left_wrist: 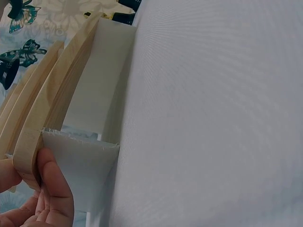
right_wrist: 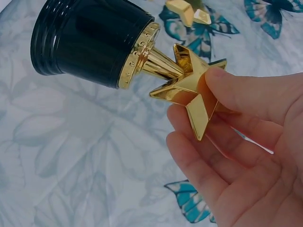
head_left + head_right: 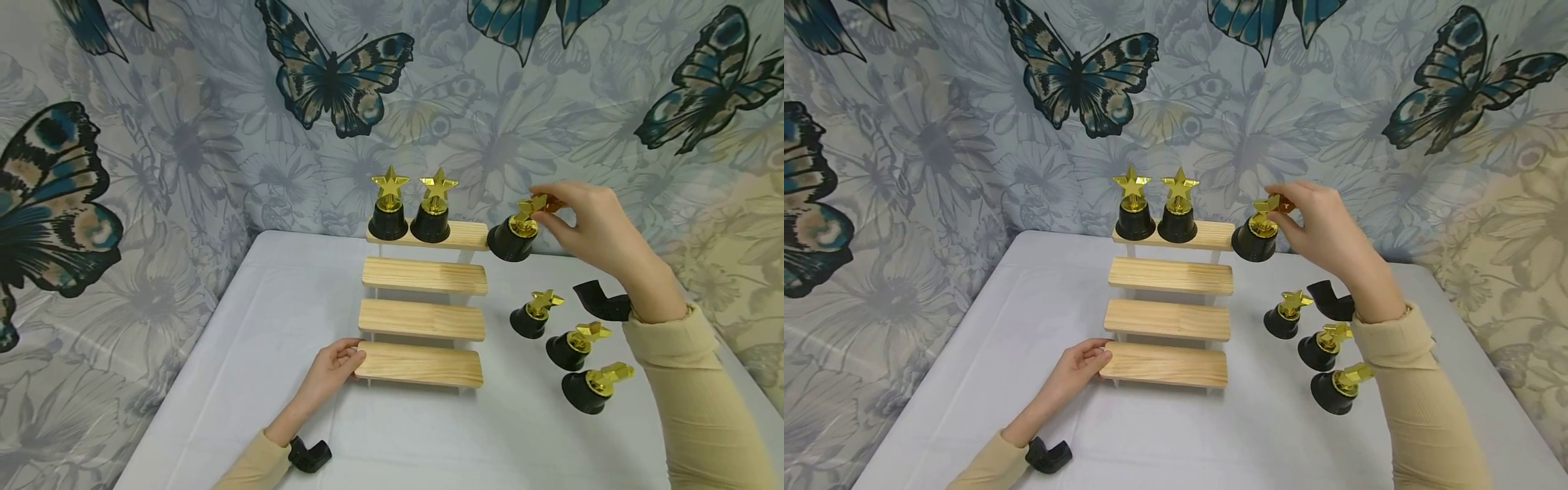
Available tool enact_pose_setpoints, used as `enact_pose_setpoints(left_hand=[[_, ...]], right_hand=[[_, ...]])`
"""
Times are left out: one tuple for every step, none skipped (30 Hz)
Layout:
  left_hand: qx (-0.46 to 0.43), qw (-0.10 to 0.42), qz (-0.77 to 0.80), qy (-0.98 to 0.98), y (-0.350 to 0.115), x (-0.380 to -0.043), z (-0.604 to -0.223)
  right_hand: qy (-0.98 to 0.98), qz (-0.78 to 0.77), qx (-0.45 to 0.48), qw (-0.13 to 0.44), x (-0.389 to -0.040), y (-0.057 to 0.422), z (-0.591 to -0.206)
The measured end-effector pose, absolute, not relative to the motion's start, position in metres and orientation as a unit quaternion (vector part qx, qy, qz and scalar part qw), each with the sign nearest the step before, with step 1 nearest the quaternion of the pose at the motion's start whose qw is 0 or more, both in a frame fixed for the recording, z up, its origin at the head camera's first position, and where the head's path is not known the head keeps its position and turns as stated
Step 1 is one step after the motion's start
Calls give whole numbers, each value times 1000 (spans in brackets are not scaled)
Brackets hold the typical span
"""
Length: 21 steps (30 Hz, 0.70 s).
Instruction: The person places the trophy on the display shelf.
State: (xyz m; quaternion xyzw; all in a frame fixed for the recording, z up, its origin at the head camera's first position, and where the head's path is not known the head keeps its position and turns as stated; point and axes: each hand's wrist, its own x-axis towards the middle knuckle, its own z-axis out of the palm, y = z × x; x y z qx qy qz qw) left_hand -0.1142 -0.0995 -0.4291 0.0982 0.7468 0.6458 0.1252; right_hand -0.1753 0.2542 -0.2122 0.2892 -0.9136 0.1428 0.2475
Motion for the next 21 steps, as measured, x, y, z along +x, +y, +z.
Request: enact_pose_setpoints(left_hand=[[99,125,645,747,-100,-114,-430],[99,125,646,747,-100,-114,-430],[99,125,646,747,-100,-114,-430],[101,126,646,746,-100,-114,-430],[101,126,646,746,-100,-114,-430],[103,125,646,746,-100,-114,-430],[103,126,646,746,-100,-114,-430],[103,126,647,745,-100,-114,-430],[104,125,646,746,-100,-115,-430],[105,125,646,746,-100,-115,-430],[104,124,646,746,-100,-115,-430],[104,123,646,746,-100,-114,-430],[103,123,646,746,-100,-114,-430],[103,122,646,747,-100,-114,-431],[103,122,645,747,-100,-114,-431],[103,122,645,747,-100,-114,-431],[103,122,645,747,-100,-114,-431],[103,122,645,747,-100,-114,-431],[103,122,645,748,-100,-114,-431],[103,123,645,747,-100,-114,-431],[103,123,644,748,-100,-114,-431]], right_hand=[[-914,145,289,247,-177,253,-211],[-914,147,289,246,-178,252,-210],[-914,149,288,244,-180,250,-209],[-915,151,287,241,-181,249,-209],[-915,154,286,237,-183,248,-209],[-916,156,286,235,-185,246,-208],[-917,159,284,230,-186,245,-208],[-918,162,284,225,-188,243,-208],[-918,165,284,221,-190,242,-208],[-918,169,285,218,-192,241,-208],[-918,172,286,214,-194,239,-209],[-918,174,287,211,-196,238,-209],[-918,177,287,208,-198,237,-209],[-918,181,288,204,-200,235,-209],[-918,183,288,201,-202,234,-209],[-918,185,288,199,-205,233,-209],[-919,188,286,196,-207,232,-209],[-920,190,284,193,-208,231,-209],[-920,193,282,191,-210,230,-210],[-921,196,279,188,-212,230,-210],[-922,198,277,186,-214,230,-211]])
